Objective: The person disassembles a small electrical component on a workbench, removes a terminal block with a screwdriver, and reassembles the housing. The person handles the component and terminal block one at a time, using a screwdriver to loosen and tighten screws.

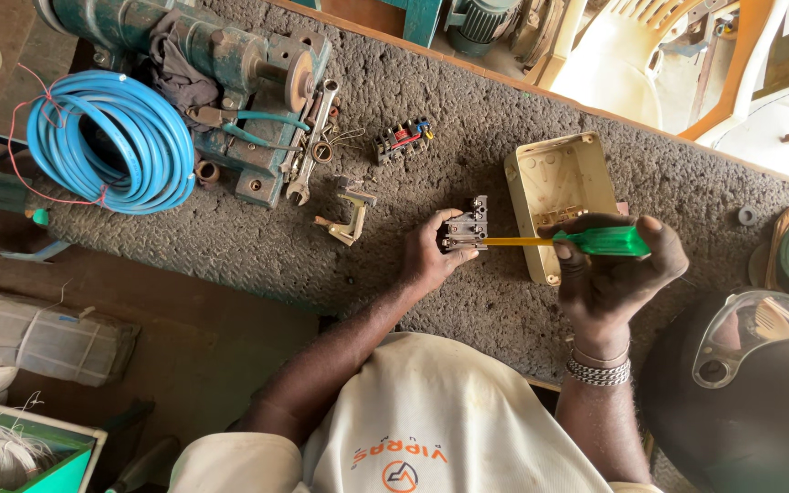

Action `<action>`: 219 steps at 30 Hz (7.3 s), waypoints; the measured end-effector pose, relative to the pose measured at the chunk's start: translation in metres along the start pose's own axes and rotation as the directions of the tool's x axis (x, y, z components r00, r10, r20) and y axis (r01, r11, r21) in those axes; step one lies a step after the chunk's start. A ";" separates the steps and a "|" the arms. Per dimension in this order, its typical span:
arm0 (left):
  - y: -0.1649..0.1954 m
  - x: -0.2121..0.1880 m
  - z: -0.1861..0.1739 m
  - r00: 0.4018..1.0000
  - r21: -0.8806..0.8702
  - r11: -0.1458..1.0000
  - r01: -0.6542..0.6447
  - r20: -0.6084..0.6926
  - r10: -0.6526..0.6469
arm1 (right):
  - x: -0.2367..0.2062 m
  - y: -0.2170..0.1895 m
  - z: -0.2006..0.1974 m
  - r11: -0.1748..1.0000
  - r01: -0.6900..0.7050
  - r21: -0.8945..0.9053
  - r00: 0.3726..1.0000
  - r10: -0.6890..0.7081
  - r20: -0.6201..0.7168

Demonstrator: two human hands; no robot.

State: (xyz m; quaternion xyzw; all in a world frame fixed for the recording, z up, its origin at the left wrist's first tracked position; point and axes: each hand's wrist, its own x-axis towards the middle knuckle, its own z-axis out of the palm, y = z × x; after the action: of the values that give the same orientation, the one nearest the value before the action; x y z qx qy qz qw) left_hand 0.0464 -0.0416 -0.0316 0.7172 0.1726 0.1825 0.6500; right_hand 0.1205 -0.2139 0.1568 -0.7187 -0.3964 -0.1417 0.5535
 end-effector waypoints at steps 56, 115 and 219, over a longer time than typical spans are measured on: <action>0.008 0.001 0.002 0.999 0.035 0.999 0.028 -0.032 -0.027 | 0.071 -0.056 -0.006 0.865 -0.260 0.430 0.839 -0.018 0.544; 0.008 0.002 -0.002 0.999 0.032 0.998 0.052 -0.006 -0.051 | 0.018 0.013 0.055 0.781 -0.414 0.468 0.899 0.270 0.344; 0.009 0.003 -0.001 1.000 0.046 0.999 0.024 -0.009 -0.024 | 0.010 0.018 0.044 0.993 -0.116 -0.019 0.961 0.117 0.249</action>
State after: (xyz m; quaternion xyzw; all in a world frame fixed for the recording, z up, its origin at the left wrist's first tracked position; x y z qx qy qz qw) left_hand 0.0483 -0.0406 -0.0223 0.7293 0.1880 0.1738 0.6345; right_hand 0.1298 -0.1712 0.1350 -0.7541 -0.4196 -0.0181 0.5049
